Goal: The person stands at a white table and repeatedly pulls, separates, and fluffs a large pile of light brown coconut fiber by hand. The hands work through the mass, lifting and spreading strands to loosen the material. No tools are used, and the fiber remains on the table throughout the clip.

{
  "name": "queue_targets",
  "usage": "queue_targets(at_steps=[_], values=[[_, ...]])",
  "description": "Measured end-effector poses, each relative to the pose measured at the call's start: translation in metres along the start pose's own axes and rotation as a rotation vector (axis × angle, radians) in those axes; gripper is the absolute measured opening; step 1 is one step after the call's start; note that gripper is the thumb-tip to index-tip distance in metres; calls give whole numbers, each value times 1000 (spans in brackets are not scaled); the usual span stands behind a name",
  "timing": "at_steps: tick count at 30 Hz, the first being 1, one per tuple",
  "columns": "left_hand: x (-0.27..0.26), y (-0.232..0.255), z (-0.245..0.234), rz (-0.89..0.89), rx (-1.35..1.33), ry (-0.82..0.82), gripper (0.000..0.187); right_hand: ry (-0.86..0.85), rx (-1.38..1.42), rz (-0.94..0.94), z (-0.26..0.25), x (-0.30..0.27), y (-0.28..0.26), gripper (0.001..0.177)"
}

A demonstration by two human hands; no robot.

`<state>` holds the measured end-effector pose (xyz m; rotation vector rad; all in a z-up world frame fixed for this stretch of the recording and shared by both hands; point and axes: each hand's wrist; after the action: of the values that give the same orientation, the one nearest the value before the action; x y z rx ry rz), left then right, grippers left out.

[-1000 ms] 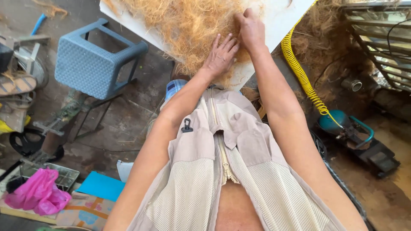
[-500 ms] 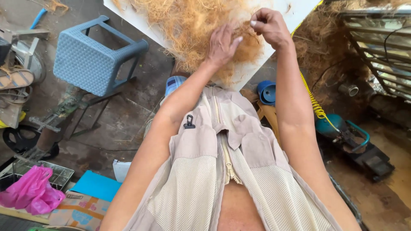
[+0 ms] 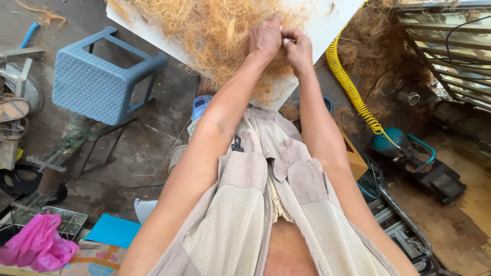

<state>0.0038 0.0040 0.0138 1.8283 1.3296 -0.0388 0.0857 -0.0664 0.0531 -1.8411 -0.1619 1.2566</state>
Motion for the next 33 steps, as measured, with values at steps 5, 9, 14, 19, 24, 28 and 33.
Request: queue_targets(at_steps=[5,9,14,19,24,28,33], values=[[10,-16,11,-108,53,-109,37,-248,-187,-163,9,-8,8,61],[21,-29,25,37,150,-36,29,-199,-353,-211,-1,11,37,69],[24,-41,22,36,120,-20,19,-94,-276,-260,-5,29,64,63],[-4,-35,2,-56,-131,-147,22,-11,-282,-331,2,31,74,47],[-17,-42,-6,-226,-463,-217,15,-20,-303,-247,6,25,64,48],[-18,-43,-3,-148,-522,-205,14,20,-49,-140,11,8,31,31],[-18,-51,10,93,-434,-55,10,102,-102,-195,17,12,33,22]])
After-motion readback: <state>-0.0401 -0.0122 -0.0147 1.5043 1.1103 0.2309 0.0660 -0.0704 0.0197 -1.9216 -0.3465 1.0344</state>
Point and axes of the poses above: each hand's wrist, its own x-axis towards the middle knuckle, its own z-axis out of the palm, y = z × x, and after that the axes turned 10 degrees about x, right-handed
